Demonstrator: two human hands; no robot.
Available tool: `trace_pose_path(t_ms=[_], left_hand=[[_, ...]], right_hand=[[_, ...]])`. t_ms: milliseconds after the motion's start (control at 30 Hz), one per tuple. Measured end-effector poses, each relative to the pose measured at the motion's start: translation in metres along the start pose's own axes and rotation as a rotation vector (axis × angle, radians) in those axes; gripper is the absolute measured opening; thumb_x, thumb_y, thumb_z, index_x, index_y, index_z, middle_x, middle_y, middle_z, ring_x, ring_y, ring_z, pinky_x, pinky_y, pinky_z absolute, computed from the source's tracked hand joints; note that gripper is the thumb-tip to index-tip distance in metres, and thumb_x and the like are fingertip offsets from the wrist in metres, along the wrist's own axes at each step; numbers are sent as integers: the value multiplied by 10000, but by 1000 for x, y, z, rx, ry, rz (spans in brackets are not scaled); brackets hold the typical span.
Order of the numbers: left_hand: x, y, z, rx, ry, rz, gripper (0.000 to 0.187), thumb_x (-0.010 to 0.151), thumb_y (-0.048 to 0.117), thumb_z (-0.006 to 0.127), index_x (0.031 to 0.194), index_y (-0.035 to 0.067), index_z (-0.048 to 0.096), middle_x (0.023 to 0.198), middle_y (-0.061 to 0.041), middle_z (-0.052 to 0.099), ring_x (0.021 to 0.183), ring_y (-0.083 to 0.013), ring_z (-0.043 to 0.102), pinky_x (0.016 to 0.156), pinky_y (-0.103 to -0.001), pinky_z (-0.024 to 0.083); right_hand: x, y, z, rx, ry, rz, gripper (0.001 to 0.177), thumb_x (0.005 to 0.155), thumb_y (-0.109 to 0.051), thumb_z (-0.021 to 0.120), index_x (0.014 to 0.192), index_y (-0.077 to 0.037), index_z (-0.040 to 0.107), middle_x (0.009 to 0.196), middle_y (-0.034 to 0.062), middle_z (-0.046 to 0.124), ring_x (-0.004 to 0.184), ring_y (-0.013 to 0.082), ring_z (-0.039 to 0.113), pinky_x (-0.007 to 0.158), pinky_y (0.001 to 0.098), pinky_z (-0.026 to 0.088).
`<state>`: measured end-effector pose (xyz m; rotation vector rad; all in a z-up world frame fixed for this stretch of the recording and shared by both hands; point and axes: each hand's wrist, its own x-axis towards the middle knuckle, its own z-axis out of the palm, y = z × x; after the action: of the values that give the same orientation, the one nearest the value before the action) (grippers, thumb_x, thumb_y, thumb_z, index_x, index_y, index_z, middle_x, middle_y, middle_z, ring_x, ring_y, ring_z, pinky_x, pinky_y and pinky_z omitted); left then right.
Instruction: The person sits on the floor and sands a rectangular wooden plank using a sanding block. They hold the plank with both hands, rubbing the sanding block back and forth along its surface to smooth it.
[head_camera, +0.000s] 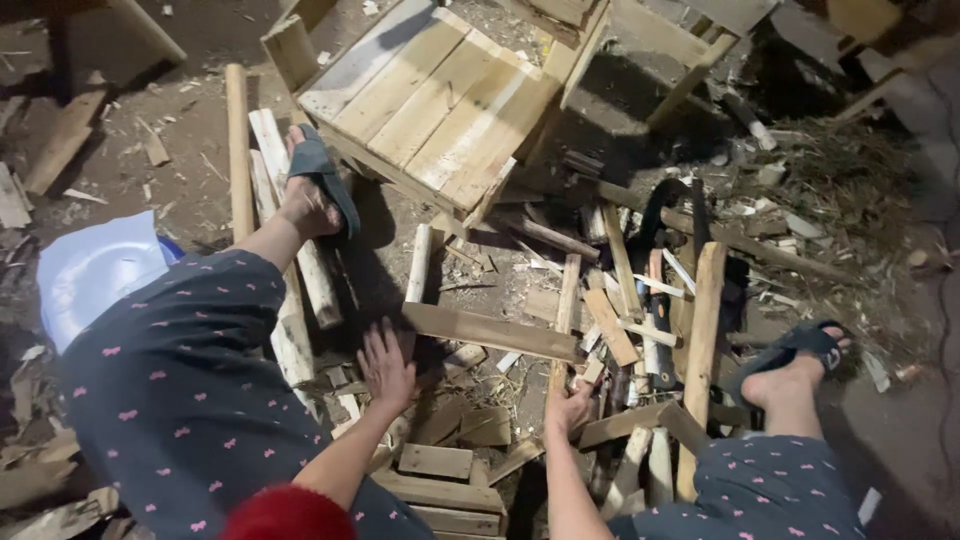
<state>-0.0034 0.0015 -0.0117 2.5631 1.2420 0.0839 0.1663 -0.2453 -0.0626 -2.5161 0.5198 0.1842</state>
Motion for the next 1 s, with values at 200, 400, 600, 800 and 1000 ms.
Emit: trace_pose_path(t_ms=[200,400,600,800,1000], left_hand=[[7,-27,50,83,-66,-186,853,626,373,747,1385,186,403,1003,-78,527,932,-294,549,696,-466,491],[1,-21,35,-158,-154,-247,464,690,226,714,1121,132,571,928,-103,552,875,-336,615,684,-508,539],[1,-18,33,-166,-207,-276,692,730,171,681,1367,232,418,998,-124,571,928,-334,632,754,-513,543],[-2,-35,56,-164,-82,-225,608,706,133,554,1296,218,438,1030,-122,478,900,-354,514,742,-472,472],[-2,-35,56,-150,-79,-193,706,719,120,578,1378,240,354,1039,-129,470,870,-343,502,713,-488,466]], right_hand=[[38,59,63,-73,57,-74,421,644,-416,746,1026,-284,630,928,59,573,968,250,611,881,335,483],[28,56,59,-119,-32,-85,490,590,-426,786,1039,-302,633,972,52,591,1020,222,603,902,305,470],[32,62,65,-125,-15,-102,491,601,-407,777,1055,-285,637,950,70,580,1031,226,589,923,313,449],[6,15,18,-30,-180,-86,270,763,-30,680,1004,-120,600,910,47,628,948,221,554,876,408,452],[13,23,27,-97,-97,-152,214,779,-136,693,972,-139,601,790,67,645,765,237,611,694,411,515]])
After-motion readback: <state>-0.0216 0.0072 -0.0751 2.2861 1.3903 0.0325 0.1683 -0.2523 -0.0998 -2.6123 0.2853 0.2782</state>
